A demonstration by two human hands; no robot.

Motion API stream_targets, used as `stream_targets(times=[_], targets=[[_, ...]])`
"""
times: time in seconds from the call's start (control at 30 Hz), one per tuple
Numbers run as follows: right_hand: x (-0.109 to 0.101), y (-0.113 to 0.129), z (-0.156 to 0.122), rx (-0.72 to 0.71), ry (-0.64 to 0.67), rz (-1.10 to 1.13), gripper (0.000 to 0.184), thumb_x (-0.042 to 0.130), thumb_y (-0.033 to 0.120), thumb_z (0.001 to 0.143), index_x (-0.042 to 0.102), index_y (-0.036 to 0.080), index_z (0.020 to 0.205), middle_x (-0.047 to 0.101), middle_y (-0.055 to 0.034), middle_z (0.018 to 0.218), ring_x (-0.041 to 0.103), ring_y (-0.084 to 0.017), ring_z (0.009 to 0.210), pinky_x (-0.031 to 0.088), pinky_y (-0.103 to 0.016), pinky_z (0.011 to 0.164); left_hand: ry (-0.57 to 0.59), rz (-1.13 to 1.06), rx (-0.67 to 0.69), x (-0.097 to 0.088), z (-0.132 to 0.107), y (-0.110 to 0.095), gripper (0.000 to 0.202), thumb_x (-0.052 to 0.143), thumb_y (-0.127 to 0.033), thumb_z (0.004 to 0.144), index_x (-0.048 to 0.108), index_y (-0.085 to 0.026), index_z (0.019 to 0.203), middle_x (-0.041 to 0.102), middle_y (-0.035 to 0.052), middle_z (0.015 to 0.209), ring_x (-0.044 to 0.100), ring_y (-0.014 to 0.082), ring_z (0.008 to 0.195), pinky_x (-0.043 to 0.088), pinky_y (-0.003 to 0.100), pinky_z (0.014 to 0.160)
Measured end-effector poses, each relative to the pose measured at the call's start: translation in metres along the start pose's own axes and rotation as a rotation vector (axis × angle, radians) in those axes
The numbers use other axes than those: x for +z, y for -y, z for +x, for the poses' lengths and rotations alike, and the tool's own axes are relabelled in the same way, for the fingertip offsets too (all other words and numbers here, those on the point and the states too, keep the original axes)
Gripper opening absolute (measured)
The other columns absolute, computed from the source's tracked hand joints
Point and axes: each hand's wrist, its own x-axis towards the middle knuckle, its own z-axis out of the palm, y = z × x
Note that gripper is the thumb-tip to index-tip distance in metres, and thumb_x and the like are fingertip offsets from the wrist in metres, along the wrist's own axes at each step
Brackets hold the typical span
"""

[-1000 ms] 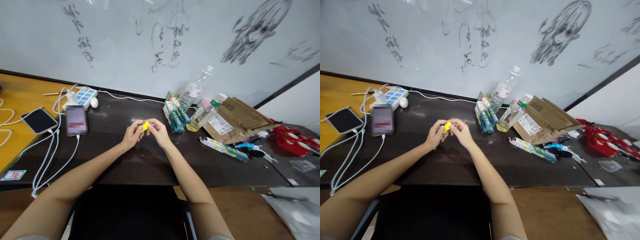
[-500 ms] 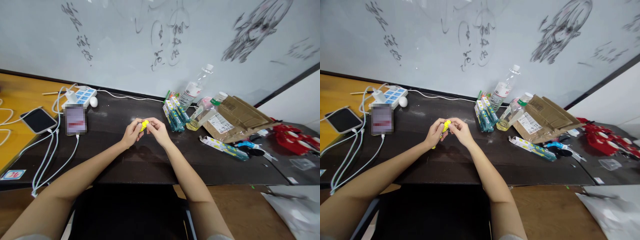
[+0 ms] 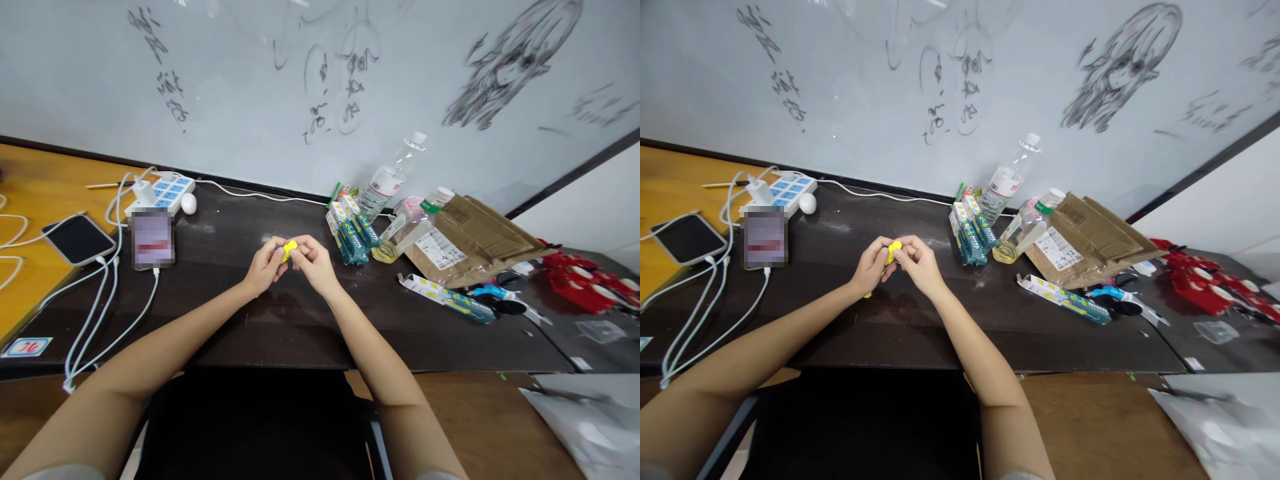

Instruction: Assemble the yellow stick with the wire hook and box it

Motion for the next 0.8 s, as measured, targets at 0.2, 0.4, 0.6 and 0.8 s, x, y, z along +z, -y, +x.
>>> stream_targets(times=[0.2,0.4,0.6,0.8], targets=[[-0.005,0.002,0.000,-0.003,0.074,-0.004,0.038,0.066,0.049,0.079,0.056,0.018,0.098,0.045,0.0091,0.053,0.041,-0.006,0.047,0.034,-0.022,0.050,0.084,-0.035,-0.044,-0.002,0.002,-0.009,0.033,0.042,-0.048,0.094,0.051,-0.017,0.096,0.051,-0.0065,0.051,0.037,0.0028,0.032,0.027,0.012,0.032],[-0.002,0.002,-0.001,-0.019,0.066,0.010,0.035,0.065,0.047,0.080,0.057,0.017,0.099,0.043,0.0095,0.053,0.040,-0.006,0.046,0.033,-0.022,0.048,0.054,0.046,-0.009,-0.001,0.001,-0.013,0.035,0.039,-0.049,0.095,0.052,-0.017,0.095,0.047,-0.0072,0.049,0.036,0.0034,0.032,0.028,0.013,0.033],[0.002,0.007,-0.002,0.006,0.049,0.006,0.038,0.065,0.050,0.079,0.056,0.018,0.097,0.043,0.0102,0.049,0.039,-0.006,0.043,0.031,-0.021,0.045,0.025,0.117,0.013,-0.001,-0.001,-0.017,0.036,0.035,-0.050,0.096,0.052,-0.017,0.097,0.046,-0.0073,0.048,0.035,0.0037,0.033,0.028,0.013,0.034],[0.004,0.017,0.000,0.021,0.069,0.011,0.038,0.067,0.048,0.077,0.056,0.017,0.097,0.045,0.0109,0.046,0.037,-0.005,0.040,0.030,-0.021,0.042,0.070,-0.002,-0.021,-0.003,0.000,-0.022,0.034,0.038,-0.050,0.095,0.050,-0.018,0.098,0.045,-0.0079,0.048,0.034,0.0039,0.032,0.026,0.013,0.031]])
